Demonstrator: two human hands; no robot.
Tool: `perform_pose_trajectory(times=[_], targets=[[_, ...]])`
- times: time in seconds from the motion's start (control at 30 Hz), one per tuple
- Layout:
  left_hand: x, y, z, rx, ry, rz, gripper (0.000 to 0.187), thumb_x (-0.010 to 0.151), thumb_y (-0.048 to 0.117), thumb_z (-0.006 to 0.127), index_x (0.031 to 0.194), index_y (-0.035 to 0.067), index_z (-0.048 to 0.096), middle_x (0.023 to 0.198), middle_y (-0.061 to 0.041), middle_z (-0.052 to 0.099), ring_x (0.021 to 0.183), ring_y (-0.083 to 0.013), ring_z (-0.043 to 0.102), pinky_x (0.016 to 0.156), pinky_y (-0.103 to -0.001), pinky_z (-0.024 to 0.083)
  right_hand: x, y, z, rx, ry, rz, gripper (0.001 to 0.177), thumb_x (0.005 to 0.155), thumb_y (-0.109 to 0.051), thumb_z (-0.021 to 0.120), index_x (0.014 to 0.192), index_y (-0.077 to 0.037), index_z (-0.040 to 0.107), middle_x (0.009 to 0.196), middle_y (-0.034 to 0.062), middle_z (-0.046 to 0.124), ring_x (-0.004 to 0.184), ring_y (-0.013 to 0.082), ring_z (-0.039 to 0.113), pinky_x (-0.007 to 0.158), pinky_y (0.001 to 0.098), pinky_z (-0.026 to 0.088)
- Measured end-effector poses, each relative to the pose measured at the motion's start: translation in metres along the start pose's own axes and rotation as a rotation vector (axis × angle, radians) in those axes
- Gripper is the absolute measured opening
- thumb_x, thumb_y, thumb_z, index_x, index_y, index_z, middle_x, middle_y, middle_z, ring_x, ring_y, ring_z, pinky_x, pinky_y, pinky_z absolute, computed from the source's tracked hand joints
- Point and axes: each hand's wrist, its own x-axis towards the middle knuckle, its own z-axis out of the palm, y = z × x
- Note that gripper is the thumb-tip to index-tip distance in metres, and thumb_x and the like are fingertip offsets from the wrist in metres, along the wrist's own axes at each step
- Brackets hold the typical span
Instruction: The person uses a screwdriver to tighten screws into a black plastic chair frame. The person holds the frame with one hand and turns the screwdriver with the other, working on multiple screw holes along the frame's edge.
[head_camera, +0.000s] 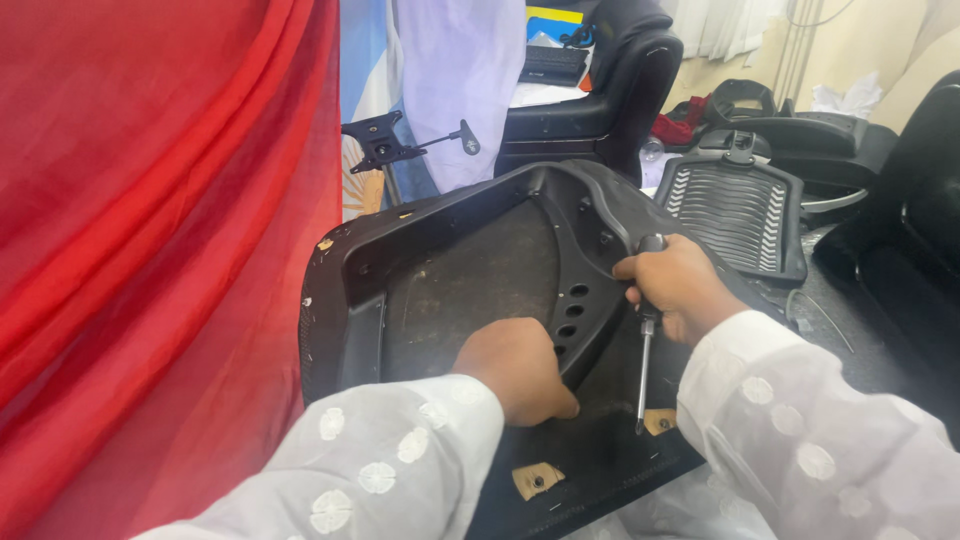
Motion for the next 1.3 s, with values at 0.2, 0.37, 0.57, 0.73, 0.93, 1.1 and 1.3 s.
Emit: perform_pose_trajectory(times=[0.2,0.37,0.57,0.73,0.93,1.1,1.3], targets=[[-0.004,-0.05,-0.029,0.116,-0.18,0.104,0.077,0.065,0.048,0.095,0.124,0.006,0.067,0.118,-0.017,0.071,0.116,-0.0339,0.066,0.099,-0.042,0.05,-0.048,0.031,-0.025,0.025,-0.026,0.182,0.022,0.083,-0.003,0.075,0.097,-0.005,0.058,0.072,0.0073,0.053,0.051,0.0146,0.049,0.044,0.0297,0.038],[0.017,-0.034,-0.015,-0.076,-0.116,-0.111,0.06,0.093,0.053,0.067,0.122,0.001,0.074,0.126,-0.022,0.07,0.121,-0.0381,0.065,0.104,-0.042,0.048,-0.084,0.002,-0.054,0.358,0.299,-0.092,0.013,0.091,-0.007,0.061,0.101,-0.004,0.054,0.087,0.0084,0.059,0.062,0.0185,0.059,0.052,0.0328,0.049],[0.047,-0.013,-0.003,-0.296,-0.025,-0.211,0.047,0.092,0.035,0.07,0.123,-0.001,0.072,0.129,-0.023,0.069,0.123,-0.039,0.065,0.105,-0.043,0.049,-0.072,-0.048,-0.043,0.498,-0.08,-0.795,0.037,0.107,0.001,0.06,0.138,-0.006,0.041,0.115,0.0105,0.058,0.096,0.0196,0.067,0.083,0.0383,0.063],[0.061,-0.021,0.002,-0.363,-0.135,-0.191,0.047,0.093,0.032,0.071,0.126,0.0,0.069,0.135,-0.022,0.064,0.132,-0.0389,0.058,0.109,-0.046,0.044,-0.06,-0.047,0.005,0.449,-0.254,-0.85,0.039,0.107,-0.002,0.059,0.141,-0.008,0.04,0.114,0.0074,0.059,0.098,0.0157,0.065,0.082,0.0325,0.061],[0.067,-0.035,0.013,-0.61,-0.106,-0.144,0.041,0.083,0.017,0.079,0.119,-0.003,0.074,0.128,-0.021,0.072,0.128,-0.0338,0.063,0.107,-0.043,0.044,-0.053,-0.033,0.025,0.4,-0.282,-0.839,0.038,0.107,-0.003,0.058,0.14,-0.009,0.04,0.111,0.0064,0.06,0.098,0.0139,0.064,0.082,0.0301,0.059],[0.067,-0.037,0.018,-0.774,-0.059,-0.157,0.032,0.078,0.007,0.08,0.109,-0.002,0.077,0.116,-0.019,0.076,0.116,-0.031,0.069,0.102,-0.04,0.047,-0.05,-0.03,0.026,0.398,-0.28,-0.854,0.039,0.107,-0.002,0.058,0.141,-0.009,0.039,0.111,0.0066,0.059,0.098,0.0141,0.064,0.082,0.03,0.06],[0.071,-0.038,0.018,-0.922,-0.097,-0.156,0.021,0.077,-0.002,0.077,0.098,-0.005,0.079,0.102,-0.018,0.077,0.087,-0.0246,0.07,0.074,-0.034,0.052,-0.053,-0.033,0.025,0.353,-0.239,-0.846,0.042,0.106,-0.001,0.059,0.142,-0.009,0.039,0.112,0.0049,0.059,0.097,0.0125,0.064,0.08,0.0292,0.059]])
